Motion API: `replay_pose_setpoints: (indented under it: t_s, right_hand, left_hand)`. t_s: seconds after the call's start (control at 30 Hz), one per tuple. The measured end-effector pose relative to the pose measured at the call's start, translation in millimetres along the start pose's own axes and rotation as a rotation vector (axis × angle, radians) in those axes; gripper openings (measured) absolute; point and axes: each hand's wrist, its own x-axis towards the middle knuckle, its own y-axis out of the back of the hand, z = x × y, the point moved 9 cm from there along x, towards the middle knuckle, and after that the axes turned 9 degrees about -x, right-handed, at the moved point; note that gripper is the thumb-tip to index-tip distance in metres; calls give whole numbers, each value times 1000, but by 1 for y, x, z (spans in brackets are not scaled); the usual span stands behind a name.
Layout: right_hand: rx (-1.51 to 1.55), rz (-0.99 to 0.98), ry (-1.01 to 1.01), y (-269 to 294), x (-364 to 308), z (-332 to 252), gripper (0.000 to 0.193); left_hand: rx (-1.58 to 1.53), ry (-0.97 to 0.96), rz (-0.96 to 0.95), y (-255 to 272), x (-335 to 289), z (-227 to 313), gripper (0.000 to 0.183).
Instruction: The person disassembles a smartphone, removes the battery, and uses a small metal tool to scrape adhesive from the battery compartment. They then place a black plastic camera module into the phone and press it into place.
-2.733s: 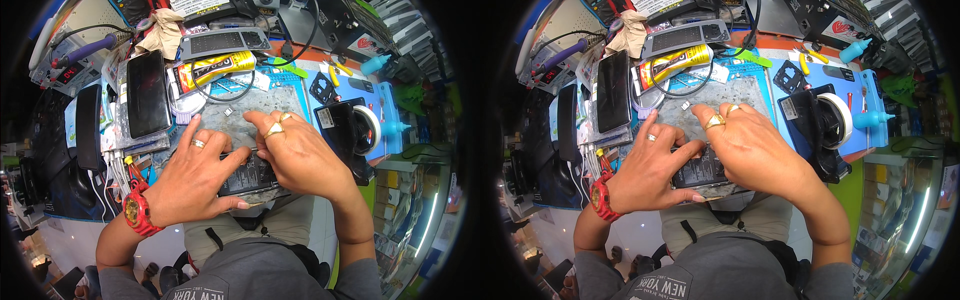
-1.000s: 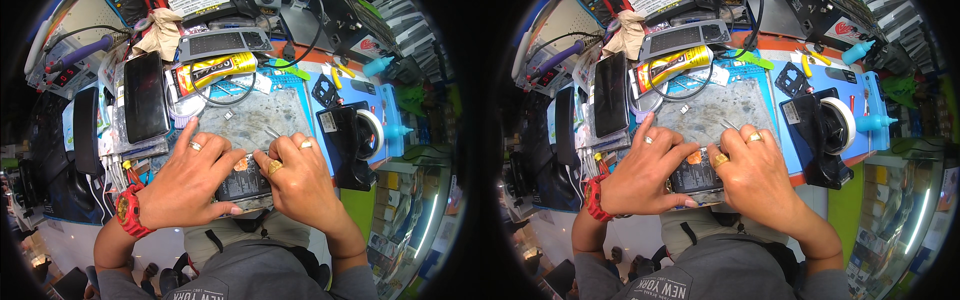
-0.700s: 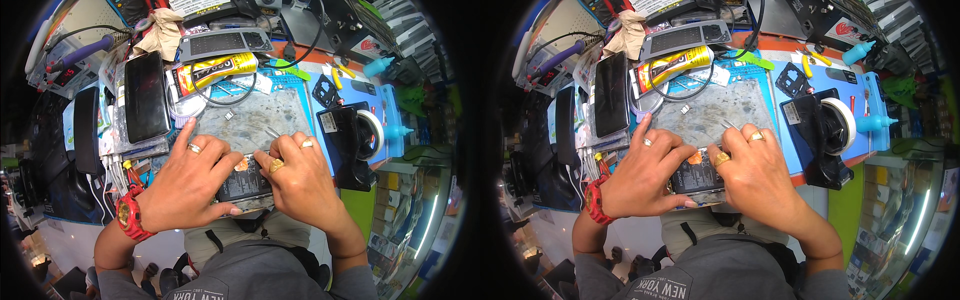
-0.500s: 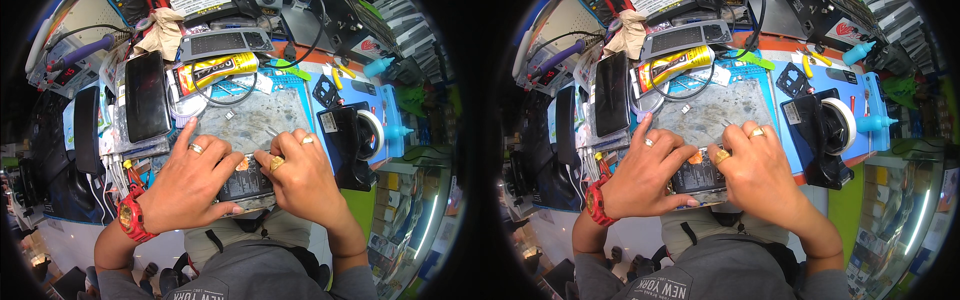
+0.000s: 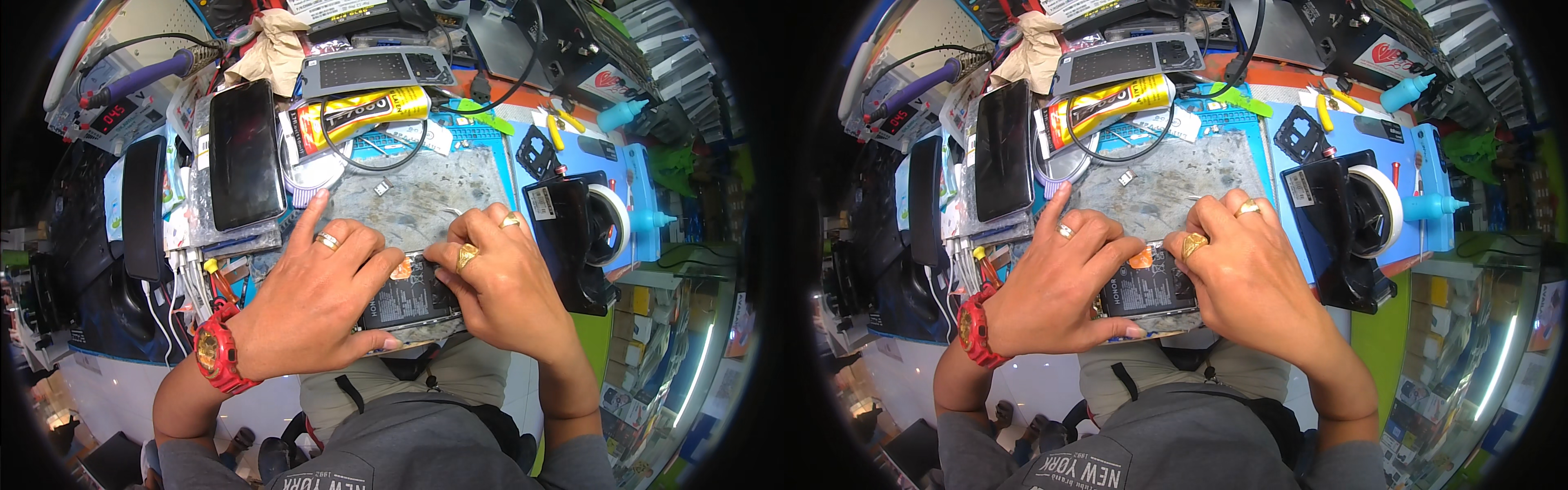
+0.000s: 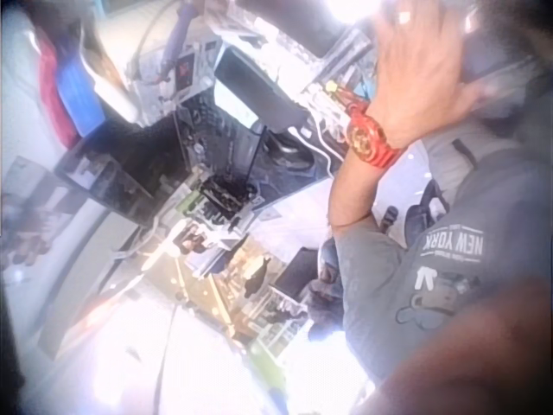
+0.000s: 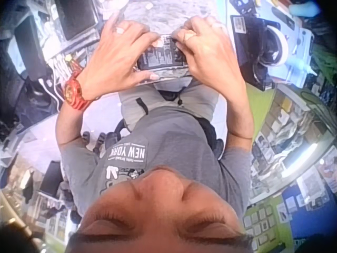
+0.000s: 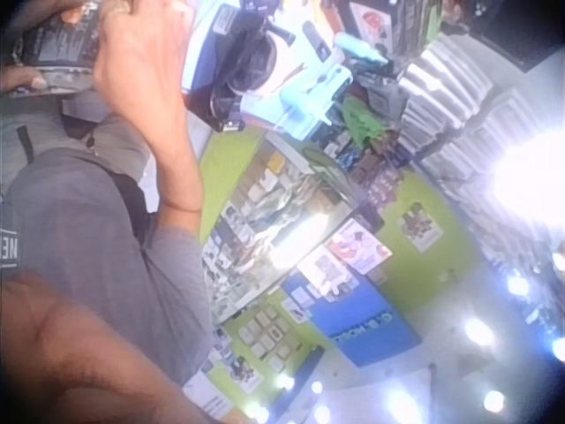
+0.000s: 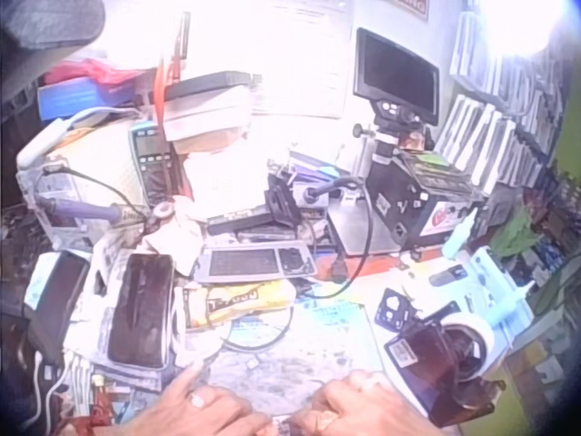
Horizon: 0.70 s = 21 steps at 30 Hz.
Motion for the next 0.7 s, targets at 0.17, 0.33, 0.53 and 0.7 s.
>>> replay_pose_setpoints:
  t_s: [0.17, 0.33, 0.53, 0.7]
  right_hand:
    - [-11, -3, 9, 0, 2, -2, 23]
    - [-82, -32, 53, 0, 5, -6, 21]
    - [-195, -54, 141, -5, 9, -16, 22]
    - [-128, -55, 196, -6, 13, -19, 22]
  left_hand:
    - [-1, 0, 3, 0, 0, 0, 89]
    - [-6, 3, 3, 1, 0, 1, 88]
    - [-11, -1, 0, 1, 0, 1, 86]
    - [-11, -4, 7, 0, -1, 2, 86]
